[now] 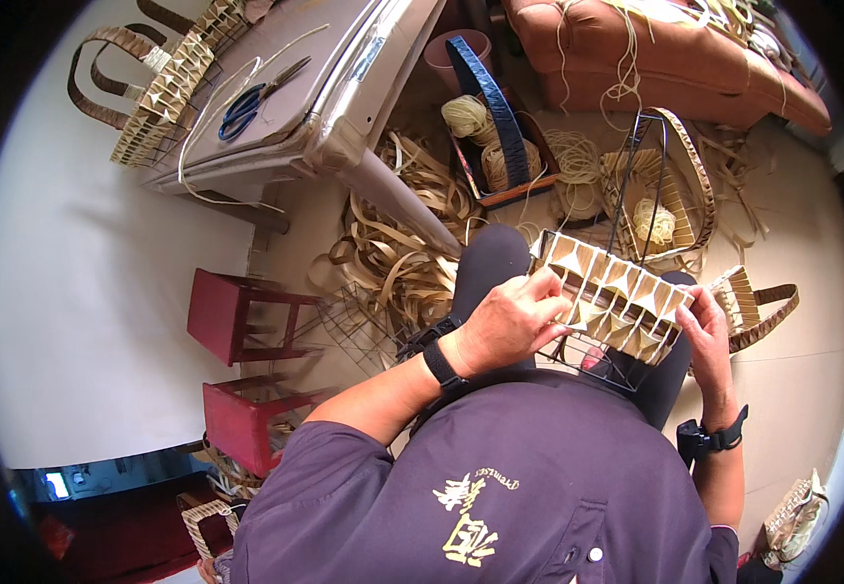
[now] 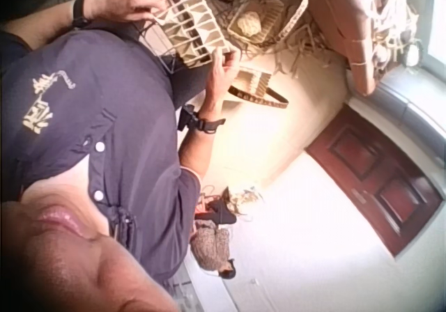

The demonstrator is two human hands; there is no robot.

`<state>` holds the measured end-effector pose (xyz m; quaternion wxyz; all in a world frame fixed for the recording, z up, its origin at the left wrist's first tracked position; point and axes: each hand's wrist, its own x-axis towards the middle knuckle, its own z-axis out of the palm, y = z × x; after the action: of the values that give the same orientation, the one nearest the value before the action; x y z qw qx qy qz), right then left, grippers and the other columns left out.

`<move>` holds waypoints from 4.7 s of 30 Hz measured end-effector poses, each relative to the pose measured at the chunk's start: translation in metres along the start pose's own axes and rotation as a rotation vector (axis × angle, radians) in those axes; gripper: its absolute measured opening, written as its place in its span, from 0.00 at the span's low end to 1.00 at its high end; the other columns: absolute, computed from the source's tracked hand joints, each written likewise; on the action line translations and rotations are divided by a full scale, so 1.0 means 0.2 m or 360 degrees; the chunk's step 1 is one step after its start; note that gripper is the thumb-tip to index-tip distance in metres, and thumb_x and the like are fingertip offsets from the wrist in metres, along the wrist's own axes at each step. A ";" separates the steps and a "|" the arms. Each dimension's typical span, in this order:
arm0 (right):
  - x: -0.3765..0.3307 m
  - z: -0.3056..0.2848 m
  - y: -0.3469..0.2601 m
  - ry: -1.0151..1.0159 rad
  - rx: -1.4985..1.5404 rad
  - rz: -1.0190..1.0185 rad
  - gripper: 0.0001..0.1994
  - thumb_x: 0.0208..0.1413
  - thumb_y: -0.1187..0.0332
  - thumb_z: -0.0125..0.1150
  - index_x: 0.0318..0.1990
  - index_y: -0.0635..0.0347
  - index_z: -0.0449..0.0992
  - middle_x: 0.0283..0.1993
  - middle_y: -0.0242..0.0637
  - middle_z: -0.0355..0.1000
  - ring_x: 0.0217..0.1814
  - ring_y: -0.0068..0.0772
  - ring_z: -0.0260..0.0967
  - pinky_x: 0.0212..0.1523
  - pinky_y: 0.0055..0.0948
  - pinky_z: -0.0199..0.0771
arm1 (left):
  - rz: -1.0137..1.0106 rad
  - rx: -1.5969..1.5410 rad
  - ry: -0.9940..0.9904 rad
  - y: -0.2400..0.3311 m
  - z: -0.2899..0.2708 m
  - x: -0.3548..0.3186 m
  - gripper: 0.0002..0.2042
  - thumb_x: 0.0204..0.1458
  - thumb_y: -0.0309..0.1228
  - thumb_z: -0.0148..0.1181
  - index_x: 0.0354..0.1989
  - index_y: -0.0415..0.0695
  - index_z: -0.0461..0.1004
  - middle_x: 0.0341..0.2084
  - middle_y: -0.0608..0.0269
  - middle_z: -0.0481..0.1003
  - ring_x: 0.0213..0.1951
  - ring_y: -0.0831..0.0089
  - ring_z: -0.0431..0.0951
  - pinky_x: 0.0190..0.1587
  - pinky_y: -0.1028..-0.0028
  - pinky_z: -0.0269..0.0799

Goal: The person weaves strips of material into a basket frame, tucking the ends through the existing structure and pulling them tight by hand.

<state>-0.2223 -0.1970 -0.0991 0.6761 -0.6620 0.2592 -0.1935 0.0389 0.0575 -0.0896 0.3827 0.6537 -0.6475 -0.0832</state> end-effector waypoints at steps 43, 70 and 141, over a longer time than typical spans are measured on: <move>0.14 0.57 -0.28 -0.0346 -0.1534 -0.1023 0.09 0.50 0.75 0.76 0.38 0.58 0.80 0.41 0.39 0.73 0.48 0.48 0.71 0.53 0.46 0.73 | -0.0124 -0.0063 -0.0088 0.04 -0.02 0.05 0.08 0.62 0.28 0.69 0.40 0.37 0.76 0.44 0.50 0.76 0.38 0.47 0.84 0.42 0.55 0.84; 0.13 0.58 -0.26 -0.0277 -0.1419 -0.1045 0.09 0.51 0.78 0.73 0.37 0.58 0.80 0.41 0.40 0.73 0.48 0.49 0.72 0.52 0.46 0.74 | -0.0057 -0.0384 -0.0089 0.00 -0.06 0.07 0.05 0.63 0.30 0.73 0.39 0.44 0.83 0.34 0.58 0.78 0.34 0.52 0.83 0.37 0.58 0.79; 0.10 0.56 -0.31 -0.0238 -0.1340 -0.1014 0.12 0.49 0.83 0.68 0.41 0.59 0.81 0.39 0.40 0.74 0.45 0.49 0.72 0.46 0.46 0.71 | 0.0224 -0.0591 -0.0306 -0.05 -0.09 0.16 0.05 0.62 0.26 0.73 0.41 0.43 0.82 0.38 0.59 0.80 0.38 0.56 0.85 0.41 0.61 0.81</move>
<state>-0.1334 -0.1223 -0.0404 0.2764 -0.9339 0.0517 -0.2207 0.0616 0.0338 -0.0714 0.4380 0.5144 -0.6985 -0.2359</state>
